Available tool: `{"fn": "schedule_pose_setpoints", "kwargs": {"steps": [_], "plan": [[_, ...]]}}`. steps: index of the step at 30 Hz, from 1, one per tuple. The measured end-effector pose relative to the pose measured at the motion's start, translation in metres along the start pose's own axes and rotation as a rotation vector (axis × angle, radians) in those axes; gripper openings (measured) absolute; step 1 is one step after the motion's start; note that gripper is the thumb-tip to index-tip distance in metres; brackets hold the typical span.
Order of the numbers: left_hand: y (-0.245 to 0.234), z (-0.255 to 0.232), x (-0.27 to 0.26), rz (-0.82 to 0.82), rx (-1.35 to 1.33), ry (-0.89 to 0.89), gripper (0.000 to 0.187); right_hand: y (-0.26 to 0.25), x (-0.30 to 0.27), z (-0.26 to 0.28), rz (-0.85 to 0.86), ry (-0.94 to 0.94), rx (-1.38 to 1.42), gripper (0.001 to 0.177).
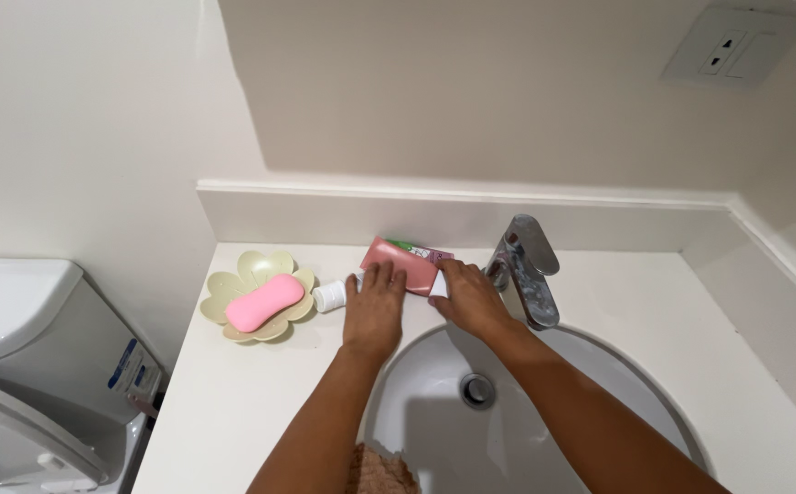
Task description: The person organizes toiletries on a bathroom shelf, then washes hands and wipes the sink and countertop with a cloth. The person places the cloth on the counter after drying the surfaces.
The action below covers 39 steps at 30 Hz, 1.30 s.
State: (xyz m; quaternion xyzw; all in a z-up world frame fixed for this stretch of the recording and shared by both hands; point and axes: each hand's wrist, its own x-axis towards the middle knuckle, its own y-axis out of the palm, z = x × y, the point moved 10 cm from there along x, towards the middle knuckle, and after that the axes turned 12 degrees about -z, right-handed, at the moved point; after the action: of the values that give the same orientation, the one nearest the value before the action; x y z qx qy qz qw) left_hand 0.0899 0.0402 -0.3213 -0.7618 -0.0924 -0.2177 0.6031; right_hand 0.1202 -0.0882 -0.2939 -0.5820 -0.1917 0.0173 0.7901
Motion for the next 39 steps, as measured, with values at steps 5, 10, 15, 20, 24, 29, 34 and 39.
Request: {"fn": "schedule_pose_setpoints", "kwargs": {"steps": [5, 10, 15, 20, 24, 29, 34, 39], "plan": [[-0.013, 0.022, -0.001, -0.086, 0.102, -0.084, 0.075, -0.005, -0.005, 0.001, 0.004, 0.016, 0.069, 0.069], [-0.013, 0.031, 0.0, -0.067, 0.049, -0.127, 0.082, -0.003, -0.015, -0.005, 0.063, 0.062, 0.169, 0.063], [-0.013, 0.037, 0.001, -0.058, 0.074, -0.16, 0.08, 0.005, -0.019, -0.014, 0.096, 0.039, 0.141, 0.075], [-0.008, 0.04, -0.001, -0.02, 0.026, -0.178, 0.056, 0.013, -0.016, -0.022, 0.057, 0.0, 0.133, 0.095], [-0.005, 0.041, 0.001, 0.042, 0.012, -0.205, 0.057, 0.029, -0.02, -0.044, 0.197, 0.281, 0.303, 0.065], [-0.008, 0.045, -0.003, 0.072, -0.108, -0.308, 0.06, 0.026, -0.03, -0.039, 0.236, 0.425, 0.609, 0.051], [-0.013, 0.046, -0.008, 0.047, -0.28, -0.419, 0.061, 0.021, -0.038, -0.029, 0.215, 0.514, 0.877, 0.05], [-0.007, 0.049, -0.014, 0.088, -0.356, -0.495, 0.058, 0.011, -0.044, -0.015, 0.232, 0.451, 0.931, 0.049]]}}
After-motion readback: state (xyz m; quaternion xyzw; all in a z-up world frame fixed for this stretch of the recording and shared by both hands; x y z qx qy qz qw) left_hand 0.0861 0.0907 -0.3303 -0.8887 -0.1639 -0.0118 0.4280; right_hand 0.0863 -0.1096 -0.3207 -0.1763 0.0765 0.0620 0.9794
